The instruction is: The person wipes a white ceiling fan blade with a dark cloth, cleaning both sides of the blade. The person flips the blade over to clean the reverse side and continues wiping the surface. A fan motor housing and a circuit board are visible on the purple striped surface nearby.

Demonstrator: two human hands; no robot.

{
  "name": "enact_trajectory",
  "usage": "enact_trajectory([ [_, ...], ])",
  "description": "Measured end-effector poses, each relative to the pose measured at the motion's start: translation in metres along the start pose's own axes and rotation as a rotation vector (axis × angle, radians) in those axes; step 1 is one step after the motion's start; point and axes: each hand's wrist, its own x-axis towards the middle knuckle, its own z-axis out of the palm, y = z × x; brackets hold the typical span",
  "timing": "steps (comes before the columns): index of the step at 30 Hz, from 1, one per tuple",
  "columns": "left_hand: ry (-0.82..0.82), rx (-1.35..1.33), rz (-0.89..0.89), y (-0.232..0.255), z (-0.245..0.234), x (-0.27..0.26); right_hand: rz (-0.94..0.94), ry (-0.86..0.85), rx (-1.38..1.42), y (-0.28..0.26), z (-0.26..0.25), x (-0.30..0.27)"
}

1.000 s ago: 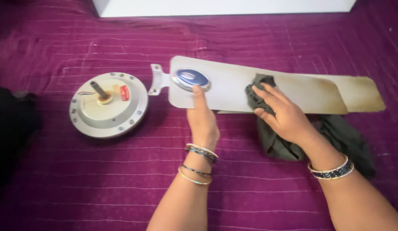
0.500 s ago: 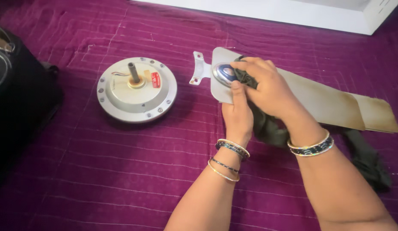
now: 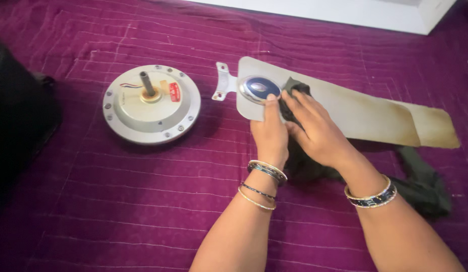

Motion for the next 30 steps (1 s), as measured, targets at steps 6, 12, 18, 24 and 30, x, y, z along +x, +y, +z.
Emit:
enact_trajectory([
  [6, 0.047, -0.029, -0.040, -0.005, -0.001, 0.006, 0.227, -0.048, -0.232, 0.071, -0.009, -0.081],
  [12, -0.007, 0.074, -0.065, 0.001, 0.001, 0.006, 0.634, -0.009, -0.413, 0.145, -0.035, -0.139],
  [18, -0.077, 0.099, 0.005, -0.001, -0.001, 0.004, 0.255, 0.029, -0.141, 0.103, -0.025, -0.117],
  [24, -0.087, 0.151, 0.019, 0.000, -0.001, 0.000, 0.480, -0.005, -0.219, 0.127, -0.043, -0.125],
  [30, -0.048, 0.122, -0.013, 0.005, 0.002, -0.004, 0.885, 0.011, -0.253, 0.169, -0.048, -0.139],
])
